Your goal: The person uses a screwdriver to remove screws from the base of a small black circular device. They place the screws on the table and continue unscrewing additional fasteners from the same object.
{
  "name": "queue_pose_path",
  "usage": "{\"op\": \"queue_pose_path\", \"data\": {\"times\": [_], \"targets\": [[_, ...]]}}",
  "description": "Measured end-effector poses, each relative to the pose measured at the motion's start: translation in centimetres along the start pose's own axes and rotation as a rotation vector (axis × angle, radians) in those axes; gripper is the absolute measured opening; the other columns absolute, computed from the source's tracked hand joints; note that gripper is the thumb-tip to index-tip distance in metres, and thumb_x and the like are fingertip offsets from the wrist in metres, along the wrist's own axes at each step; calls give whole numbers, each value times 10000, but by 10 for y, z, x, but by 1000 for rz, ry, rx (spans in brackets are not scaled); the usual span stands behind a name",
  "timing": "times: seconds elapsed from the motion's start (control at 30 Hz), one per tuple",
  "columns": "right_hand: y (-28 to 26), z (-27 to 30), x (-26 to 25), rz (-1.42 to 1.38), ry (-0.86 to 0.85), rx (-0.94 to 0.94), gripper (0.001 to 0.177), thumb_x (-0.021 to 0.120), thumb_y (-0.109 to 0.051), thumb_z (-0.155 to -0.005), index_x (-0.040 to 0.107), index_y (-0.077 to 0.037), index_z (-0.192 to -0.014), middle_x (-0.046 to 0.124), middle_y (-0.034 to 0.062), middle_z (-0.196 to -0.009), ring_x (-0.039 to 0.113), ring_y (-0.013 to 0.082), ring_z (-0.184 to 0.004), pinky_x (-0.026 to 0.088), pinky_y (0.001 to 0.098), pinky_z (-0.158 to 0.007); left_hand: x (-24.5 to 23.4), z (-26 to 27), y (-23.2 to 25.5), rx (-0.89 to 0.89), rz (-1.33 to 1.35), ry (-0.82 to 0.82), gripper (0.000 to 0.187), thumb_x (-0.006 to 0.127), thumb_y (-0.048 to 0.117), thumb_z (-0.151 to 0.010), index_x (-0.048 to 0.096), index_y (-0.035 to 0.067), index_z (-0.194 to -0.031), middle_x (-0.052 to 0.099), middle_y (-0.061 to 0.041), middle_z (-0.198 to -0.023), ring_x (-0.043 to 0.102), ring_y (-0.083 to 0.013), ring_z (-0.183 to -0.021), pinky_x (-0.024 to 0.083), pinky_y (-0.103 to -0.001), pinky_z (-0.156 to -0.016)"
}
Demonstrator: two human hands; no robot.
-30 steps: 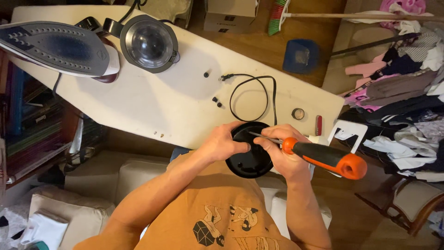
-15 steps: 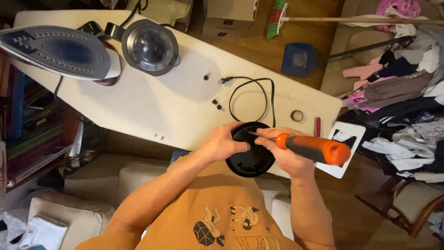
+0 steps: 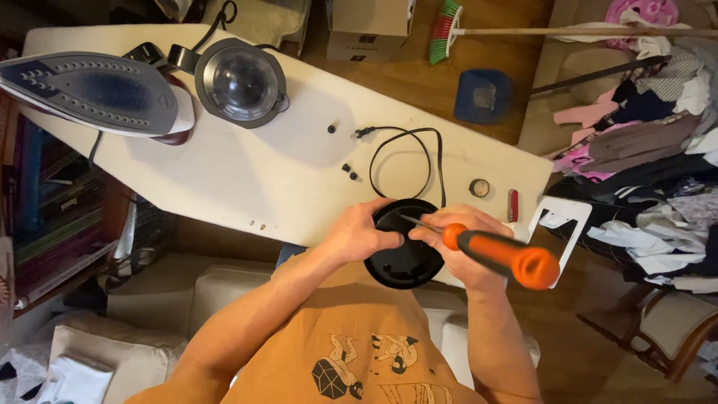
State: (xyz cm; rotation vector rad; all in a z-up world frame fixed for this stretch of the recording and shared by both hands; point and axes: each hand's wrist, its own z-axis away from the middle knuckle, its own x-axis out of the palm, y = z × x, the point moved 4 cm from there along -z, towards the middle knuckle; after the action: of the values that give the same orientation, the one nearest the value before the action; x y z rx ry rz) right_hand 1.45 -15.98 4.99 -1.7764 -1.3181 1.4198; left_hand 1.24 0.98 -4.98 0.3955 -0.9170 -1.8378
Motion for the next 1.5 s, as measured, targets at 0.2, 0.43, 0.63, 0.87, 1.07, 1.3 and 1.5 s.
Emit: {"op": "queue_pose_path", "data": {"times": [0.2,0.43,0.63,0.87,1.07,1.3,1.5], "targets": [[-1,-1,15,-44,-21,29,249,840,-49,-857,700,12,-1054,784,165,-1033,783,302,-968,619,384,-855,2,-4,-2,4,32,9,747,829,293,-646,657,114,-1350,734,-201,-1139,678,-348,-1140,557,-424,-928],[7,5,5,-623,-340,176,562,568,-136,-1009,400,65,-1507,575,294,-1460,550,368,-1381,364,500,-1208,-1,-4,-3,25,49,15,738,831,286,-655,655,108,-1350,725,-203,-1170,656,-356,-1178,542,-442,-959],[12,0,9,-753,-258,159,860,515,-670,-991,143,-268,-1653,542,385,-1429,598,484,-1294,450,539,-1124,-2,2,3,8,10,0,790,820,317,-661,619,72,-1386,710,-232,-1198,648,-387,-1193,535,-473,-979],[12,2,-13,-550,-24,12,972,672,71,-861,107,-192,-1607,500,333,-1456,576,486,-1316,518,641,-1073,-6,1,-1,1,6,40,749,831,307,-648,658,124,-1354,729,-199,-1154,663,-369,-1165,547,-455,-944],[-21,-14,-31,-486,-36,-129,993,559,115,-923,144,-428,-1644,522,383,-1376,639,547,-1223,591,613,-1007,-7,-6,-6,24,-12,53,734,846,308,-636,679,137,-1329,737,-197,-1127,669,-368,-1147,544,-445,-928],[-37,-20,-49,247,7,-235,919,975,-96,-828,369,-235,-1505,578,184,-1139,755,342,-989,659,443,-944,-18,-4,17,0,-57,71,625,681,243,-613,723,197,-1235,734,10,-1019,654,-126,-890,533,-256,-776],[-68,-40,-48,68,-259,-177,497,604,-132,-1049,380,-187,-1489,501,262,-1527,331,424,-1615,330,575,-1351,-26,4,22,-33,12,84,659,679,224,-612,702,154,-1267,742,-12,-1054,672,-161,-936,543,-285,-784]]}}
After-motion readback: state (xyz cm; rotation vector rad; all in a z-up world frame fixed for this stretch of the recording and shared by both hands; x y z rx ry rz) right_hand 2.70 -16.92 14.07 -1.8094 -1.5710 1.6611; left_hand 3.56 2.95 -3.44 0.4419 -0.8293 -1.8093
